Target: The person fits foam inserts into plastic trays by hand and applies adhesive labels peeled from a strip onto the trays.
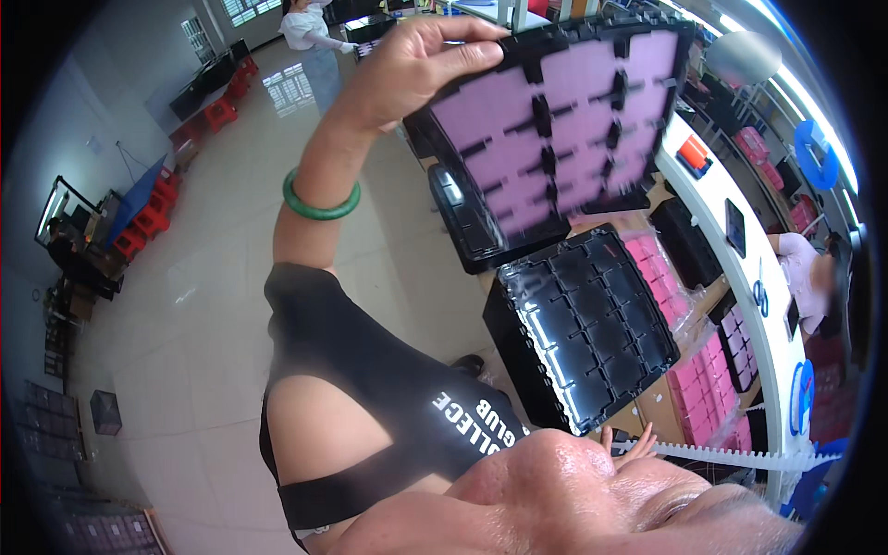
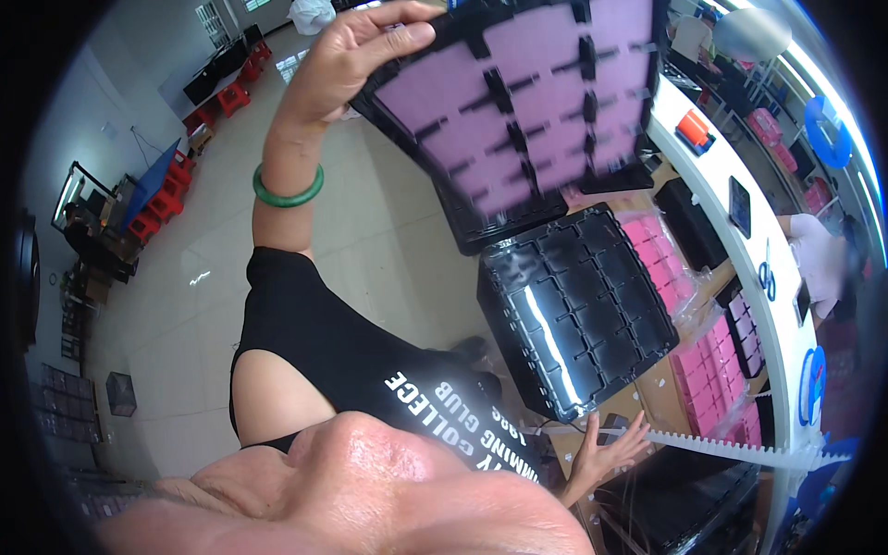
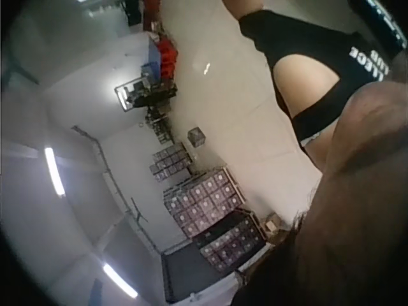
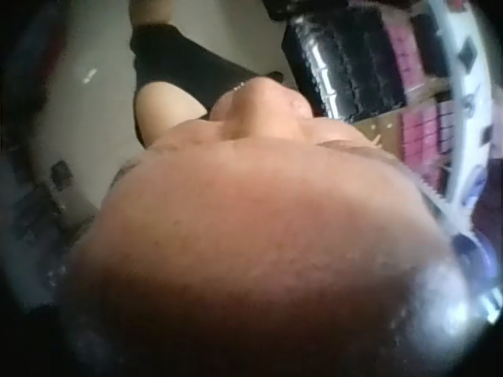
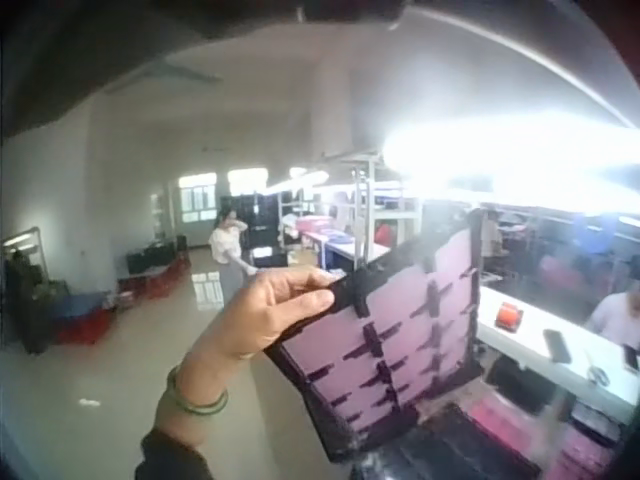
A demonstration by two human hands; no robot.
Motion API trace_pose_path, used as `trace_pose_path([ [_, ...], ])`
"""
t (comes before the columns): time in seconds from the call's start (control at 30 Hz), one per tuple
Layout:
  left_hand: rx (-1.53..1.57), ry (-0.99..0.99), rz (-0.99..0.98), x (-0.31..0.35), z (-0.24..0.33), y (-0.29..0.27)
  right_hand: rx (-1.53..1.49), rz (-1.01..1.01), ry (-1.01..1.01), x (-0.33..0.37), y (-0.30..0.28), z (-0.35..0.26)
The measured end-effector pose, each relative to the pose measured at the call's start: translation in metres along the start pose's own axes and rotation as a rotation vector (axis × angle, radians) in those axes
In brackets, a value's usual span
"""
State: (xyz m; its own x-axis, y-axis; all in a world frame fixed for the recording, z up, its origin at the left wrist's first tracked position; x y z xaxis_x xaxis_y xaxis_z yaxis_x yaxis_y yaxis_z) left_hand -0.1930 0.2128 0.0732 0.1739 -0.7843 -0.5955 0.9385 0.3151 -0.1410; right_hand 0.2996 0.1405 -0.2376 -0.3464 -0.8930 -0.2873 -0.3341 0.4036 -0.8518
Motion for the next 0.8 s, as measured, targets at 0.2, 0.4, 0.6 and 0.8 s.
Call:
trace_pose_path([
  [0.2, -0.690, 0.552, 0.052, -0.013, -0.085, 0.039, -0.129, 0.167, -0.166, -0.026, -0.003, -0.020],
  [0.4, -0.955, 0.473, -0.144, 0.078, -0.316, 0.094, -0.108, 0.204, -0.088, -0.018, -0.022, -0.039],
  [0.6, -1.001, 0.263, -0.253, 0.186, -0.435, 0.126, -0.003, 0.163, 0.134, 0.019, -0.009, -0.021],
  [0.8, -0.924, 0.144, -0.280, 0.169, -0.444, 0.119, -0.016, 0.204, 0.207, 0.022, -0.015, -0.041],
])
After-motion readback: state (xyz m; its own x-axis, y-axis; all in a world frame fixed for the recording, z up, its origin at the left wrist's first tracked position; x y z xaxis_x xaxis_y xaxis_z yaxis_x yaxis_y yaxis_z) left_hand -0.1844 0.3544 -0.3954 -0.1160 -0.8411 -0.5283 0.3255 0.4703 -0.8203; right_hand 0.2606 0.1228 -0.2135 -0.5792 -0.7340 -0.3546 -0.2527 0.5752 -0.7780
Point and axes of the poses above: each hand's wrist, its own x-axis away from the middle knuckle, its own y-axis out of the palm, z = x × y, the point moved 6 cm from there along -x, towards the middle knuckle, and after that the axes turned 9 degrees about z, right-handed, at the moved point
